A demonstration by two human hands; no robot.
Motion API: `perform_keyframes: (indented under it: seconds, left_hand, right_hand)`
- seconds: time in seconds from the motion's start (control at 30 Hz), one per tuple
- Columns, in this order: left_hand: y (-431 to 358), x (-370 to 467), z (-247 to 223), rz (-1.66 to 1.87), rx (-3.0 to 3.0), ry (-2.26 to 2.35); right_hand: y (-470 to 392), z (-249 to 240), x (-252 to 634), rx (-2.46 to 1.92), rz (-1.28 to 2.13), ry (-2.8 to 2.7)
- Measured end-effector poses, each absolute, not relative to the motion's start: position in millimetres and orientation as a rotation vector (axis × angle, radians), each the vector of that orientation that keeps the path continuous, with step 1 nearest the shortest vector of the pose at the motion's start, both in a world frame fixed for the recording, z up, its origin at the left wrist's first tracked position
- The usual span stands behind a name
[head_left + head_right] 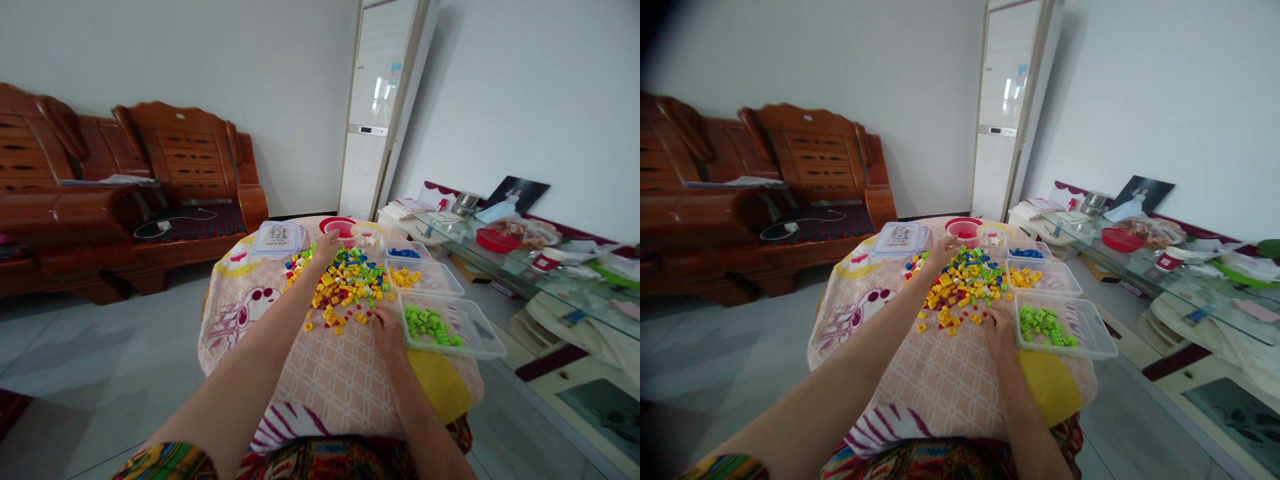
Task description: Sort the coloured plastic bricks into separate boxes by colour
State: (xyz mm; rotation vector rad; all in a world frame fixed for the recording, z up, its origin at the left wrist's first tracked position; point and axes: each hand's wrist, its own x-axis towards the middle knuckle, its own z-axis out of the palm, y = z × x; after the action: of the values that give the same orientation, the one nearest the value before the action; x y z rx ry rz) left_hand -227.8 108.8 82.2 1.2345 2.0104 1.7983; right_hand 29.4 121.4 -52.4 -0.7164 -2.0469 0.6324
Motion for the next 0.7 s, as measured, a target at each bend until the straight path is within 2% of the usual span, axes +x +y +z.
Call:
perform_keyframes:
  seconds: [0.27,0.57,0.7]
  left_hand:
    - [37.8,-170.5,23.9,1.447,1.441,2.028]
    - [21.7,-133.9,18.0,0.676,1.898,2.282]
    - [20.8,-129.2,16.1,0.589,1.877,2.306]
  right_hand:
    - [119.0,-48.0,29.5,-0.74,0.638,-2.043]
    - [118.9,-44.1,31.1,-0.727,0.638,-2.071]
    - [119.6,-46.2,30.6,-0.726,0.639,-2.07]
